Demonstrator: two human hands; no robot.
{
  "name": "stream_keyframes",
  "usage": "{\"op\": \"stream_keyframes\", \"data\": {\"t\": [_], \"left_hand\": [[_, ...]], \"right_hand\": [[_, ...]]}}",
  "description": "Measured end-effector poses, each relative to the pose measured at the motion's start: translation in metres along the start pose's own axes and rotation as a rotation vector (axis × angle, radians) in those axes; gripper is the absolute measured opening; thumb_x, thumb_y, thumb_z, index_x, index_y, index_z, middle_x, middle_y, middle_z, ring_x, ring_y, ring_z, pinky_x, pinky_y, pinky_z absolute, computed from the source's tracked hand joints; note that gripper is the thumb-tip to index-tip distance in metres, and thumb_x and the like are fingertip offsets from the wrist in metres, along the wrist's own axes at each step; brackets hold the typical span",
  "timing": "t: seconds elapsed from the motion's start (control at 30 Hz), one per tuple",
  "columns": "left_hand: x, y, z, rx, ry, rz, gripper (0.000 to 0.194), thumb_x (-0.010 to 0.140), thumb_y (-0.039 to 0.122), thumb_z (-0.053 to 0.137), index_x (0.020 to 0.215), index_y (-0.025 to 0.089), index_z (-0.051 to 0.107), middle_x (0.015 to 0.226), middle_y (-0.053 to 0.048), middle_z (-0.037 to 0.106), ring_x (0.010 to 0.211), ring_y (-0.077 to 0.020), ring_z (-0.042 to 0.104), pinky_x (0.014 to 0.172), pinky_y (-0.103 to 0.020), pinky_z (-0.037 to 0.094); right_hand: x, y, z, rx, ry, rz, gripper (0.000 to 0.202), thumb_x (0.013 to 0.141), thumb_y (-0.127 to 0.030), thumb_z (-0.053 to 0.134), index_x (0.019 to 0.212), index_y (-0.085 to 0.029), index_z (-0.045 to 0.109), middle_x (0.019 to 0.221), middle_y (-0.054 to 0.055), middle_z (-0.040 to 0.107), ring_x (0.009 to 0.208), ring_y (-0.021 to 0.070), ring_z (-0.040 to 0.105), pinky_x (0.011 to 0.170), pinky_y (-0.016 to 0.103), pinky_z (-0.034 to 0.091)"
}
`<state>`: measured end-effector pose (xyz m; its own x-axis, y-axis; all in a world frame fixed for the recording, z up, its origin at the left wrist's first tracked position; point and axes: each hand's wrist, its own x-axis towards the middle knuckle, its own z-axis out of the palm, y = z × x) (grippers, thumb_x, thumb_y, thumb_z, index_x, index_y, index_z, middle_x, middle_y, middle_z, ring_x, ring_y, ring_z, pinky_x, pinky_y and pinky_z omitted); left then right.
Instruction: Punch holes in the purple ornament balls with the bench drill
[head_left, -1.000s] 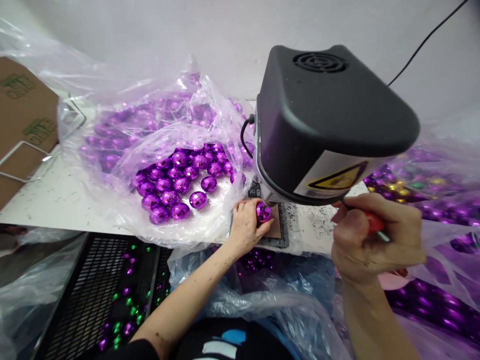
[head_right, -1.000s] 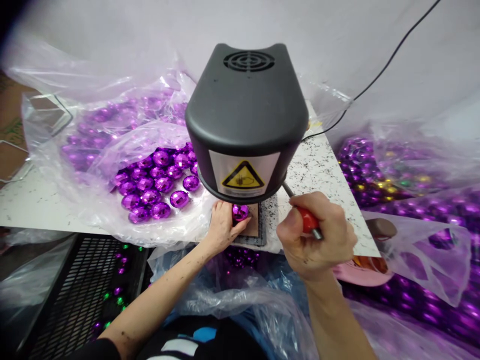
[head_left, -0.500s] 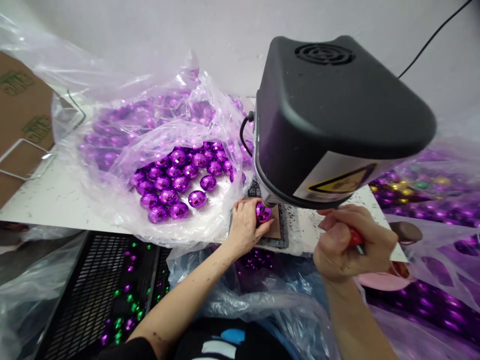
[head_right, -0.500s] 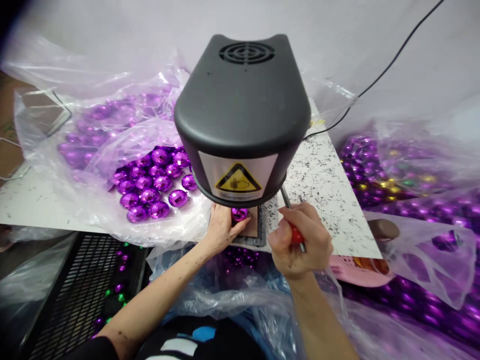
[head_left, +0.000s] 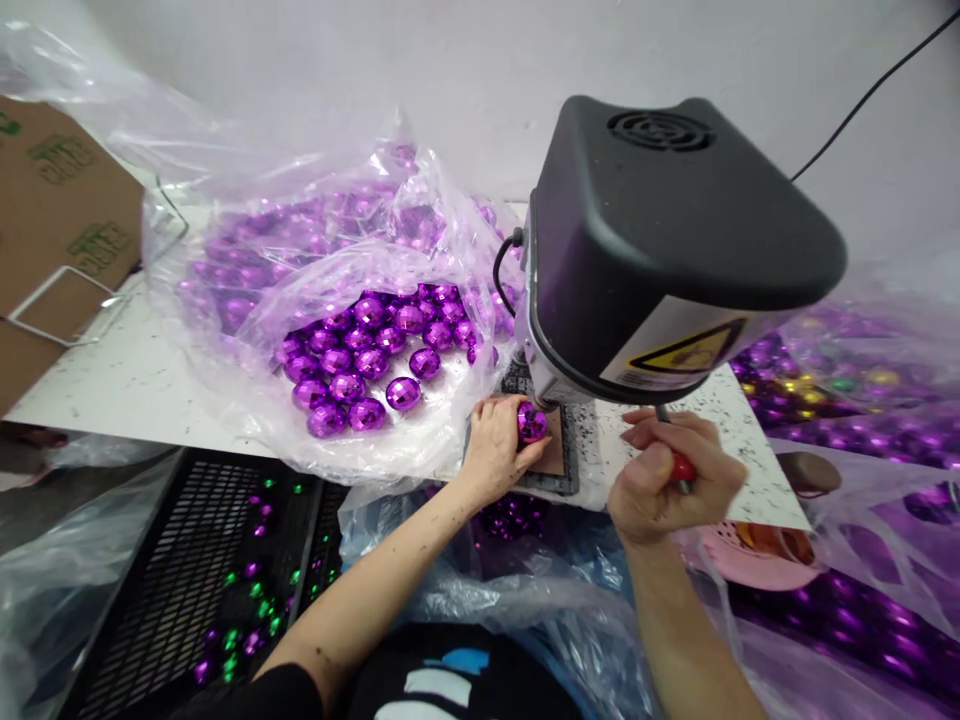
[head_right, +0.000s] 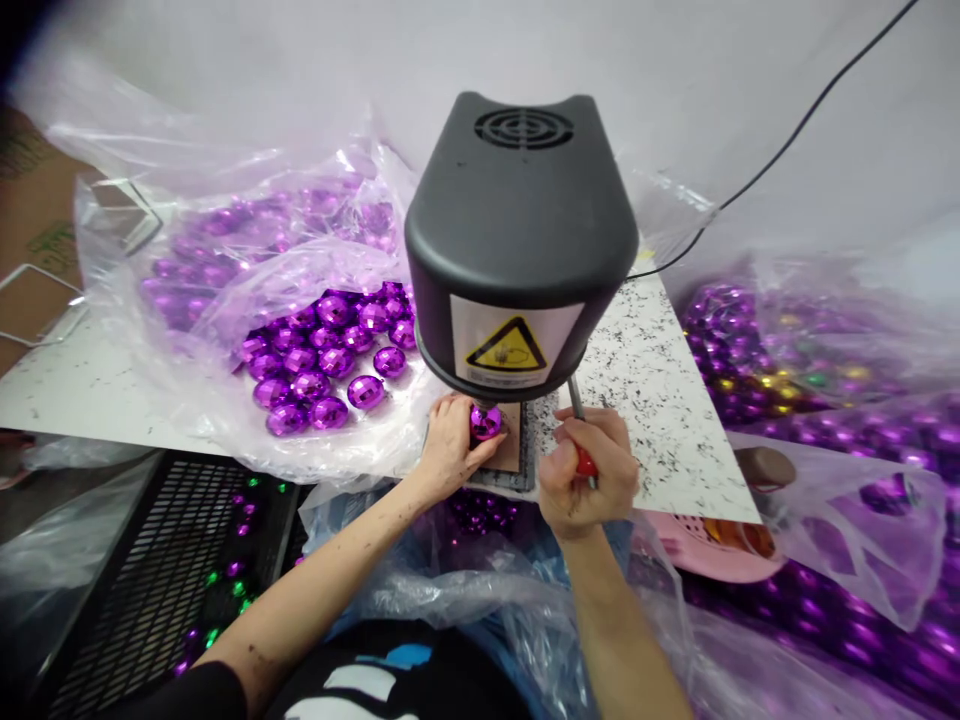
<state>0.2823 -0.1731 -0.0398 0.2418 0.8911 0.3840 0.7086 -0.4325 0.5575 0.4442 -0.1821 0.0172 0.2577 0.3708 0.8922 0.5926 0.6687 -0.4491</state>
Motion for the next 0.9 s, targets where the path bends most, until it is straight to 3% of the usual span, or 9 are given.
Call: {"op": "stream_keyframes", "data": {"t": [0.1,0.2,0.37,0.47,0.6,0.77,0.83,0.9], "left_hand": [[-0.001,0.0,0.0,0.0,-0.001,-0.004,0.046,0.088,0.039,0.069,0.123,0.019,0.048,0.115,-0.011,0.062,0.112,-0.0283,0.056,0.103,-0.047,0.04],[-0.001,0.0,0.0,-0.006,-0.011,-0.005,0.047,0.087,0.038,0.069,0.124,0.019,0.049,0.115,-0.01,0.062,0.111,-0.0277,0.056,0.103,-0.046,0.04],[0.001,0.001,0.0,-0.033,-0.006,-0.012,0.045,0.087,0.036,0.07,0.123,0.018,0.05,0.118,-0.01,0.062,0.112,-0.0272,0.056,0.106,-0.047,0.039],[-0.002,0.004,-0.006,-0.083,0.005,-0.029,0.046,0.088,0.037,0.069,0.125,0.018,0.049,0.12,-0.011,0.062,0.113,-0.0275,0.055,0.104,-0.046,0.041],[-0.03,0.007,-0.034,-0.201,-0.007,-0.047,0.049,0.09,0.038,0.067,0.129,0.018,0.046,0.119,-0.012,0.061,0.11,-0.0264,0.057,0.095,-0.042,0.048],[-0.078,0.011,-0.074,-0.172,-0.259,-0.039,0.06,0.083,0.035,0.075,0.135,0.025,0.046,0.128,-0.011,0.058,0.116,-0.0283,0.057,0.098,-0.044,0.05],[-0.083,0.009,-0.085,-0.165,-0.311,-0.024,0.076,0.078,0.045,0.08,0.14,0.024,0.043,0.135,-0.013,0.054,0.123,-0.0306,0.054,0.103,-0.046,0.048],[-0.075,0.002,-0.096,-0.189,-0.324,-0.006,0.078,0.078,0.054,0.077,0.142,0.023,0.043,0.136,-0.014,0.054,0.124,-0.0296,0.054,0.104,-0.044,0.048]], "right_hand": [[-0.007,0.002,0.0,-0.028,-0.035,0.004,0.011,0.08,-0.013,0.058,0.089,-0.017,0.064,0.071,0.0,0.06,0.067,0.0099,0.059,0.057,0.024,0.051],[0.004,-0.004,-0.005,-0.048,-0.035,0.0,0.008,0.083,-0.018,0.056,0.084,-0.016,0.064,0.064,-0.002,0.057,0.063,0.0093,0.058,0.056,0.023,0.048],[0.071,-0.018,-0.006,-0.115,-0.013,0.047,0.02,0.091,-0.03,0.056,0.092,-0.013,0.066,0.074,-0.001,0.06,0.055,0.0041,0.056,0.048,0.018,0.041],[0.113,-0.019,0.006,-0.137,-0.046,0.136,0.046,0.093,-0.053,0.05,0.078,-0.011,0.059,0.06,-0.004,0.046,0.049,0.0012,0.046,0.046,0.016,0.031],[0.137,-0.014,0.022,-0.081,-0.04,0.17,0.063,0.085,-0.072,0.05,0.066,-0.012,0.049,0.055,-0.004,0.033,0.052,0.0007,0.032,0.05,0.019,0.021],[0.136,-0.006,0.025,-0.056,-0.026,0.179,0.064,0.082,-0.074,0.05,0.065,-0.012,0.047,0.057,-0.004,0.027,0.056,0.0013,0.028,0.054,0.021,0.019],[0.136,-0.004,0.025,-0.051,-0.02,0.181,0.064,0.082,-0.075,0.051,0.065,-0.013,0.046,0.058,-0.004,0.026,0.056,0.0012,0.028,0.054,0.021,0.019],[0.137,-0.005,0.026,-0.053,-0.013,0.195,0.065,0.08,-0.075,0.053,0.064,-0.013,0.046,0.057,-0.004,0.025,0.056,0.0012,0.027,0.054,0.022,0.017]]}}
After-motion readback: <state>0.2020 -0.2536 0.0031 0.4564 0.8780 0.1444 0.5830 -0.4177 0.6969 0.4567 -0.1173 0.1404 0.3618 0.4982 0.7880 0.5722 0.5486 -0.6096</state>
